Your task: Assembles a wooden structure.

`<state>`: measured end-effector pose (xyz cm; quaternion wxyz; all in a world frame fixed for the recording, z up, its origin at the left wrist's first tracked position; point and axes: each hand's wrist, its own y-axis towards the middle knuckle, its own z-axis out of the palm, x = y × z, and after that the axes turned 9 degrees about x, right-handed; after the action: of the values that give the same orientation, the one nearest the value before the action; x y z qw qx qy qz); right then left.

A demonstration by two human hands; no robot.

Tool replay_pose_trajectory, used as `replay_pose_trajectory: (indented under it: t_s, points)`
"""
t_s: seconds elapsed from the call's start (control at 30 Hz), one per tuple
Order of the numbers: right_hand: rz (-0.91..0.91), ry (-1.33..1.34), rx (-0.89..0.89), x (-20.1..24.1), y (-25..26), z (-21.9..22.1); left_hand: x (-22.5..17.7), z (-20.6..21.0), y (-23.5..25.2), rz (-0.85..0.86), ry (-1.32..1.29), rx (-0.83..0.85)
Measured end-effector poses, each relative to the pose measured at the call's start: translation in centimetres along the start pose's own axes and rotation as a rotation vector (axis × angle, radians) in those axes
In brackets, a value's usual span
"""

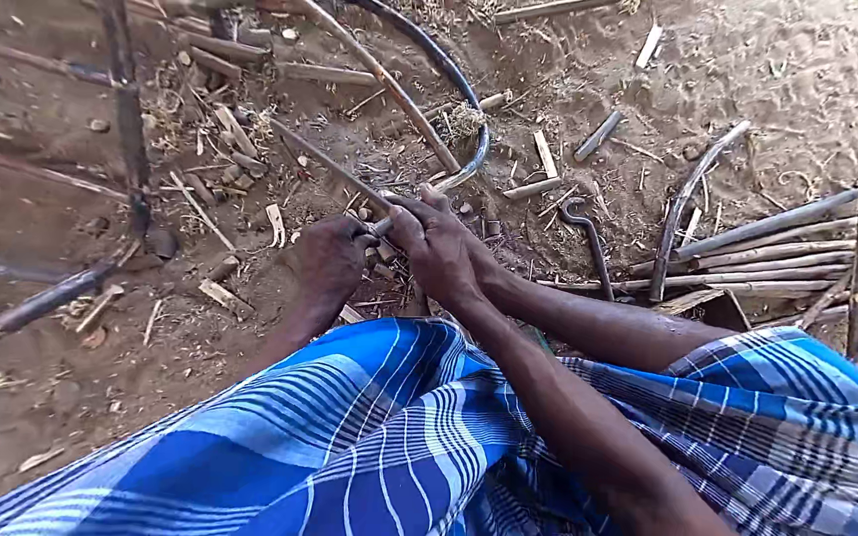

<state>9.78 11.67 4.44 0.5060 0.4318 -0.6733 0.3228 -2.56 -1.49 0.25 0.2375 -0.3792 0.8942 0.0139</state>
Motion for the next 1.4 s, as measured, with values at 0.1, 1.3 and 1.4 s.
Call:
replay_pose_trajectory:
  t_s: [0.1,1.3,1.4]
  points:
    - [-0.015,0.039,-0.016,-0.1,-1.7,0.0,-1.1,-0.2,0.1,0.019,0.044,0.003]
    - [0.065,0.001,0.206,0.1,3.5,-0.1,-3.2,1.4,-2.0,-0.226,-0.325,0.065]
    - [0.104,-0.064,0.234,2.7,4.3,0.6,-3.4,0.9,-2.0,-0.347,-0.358,0.114]
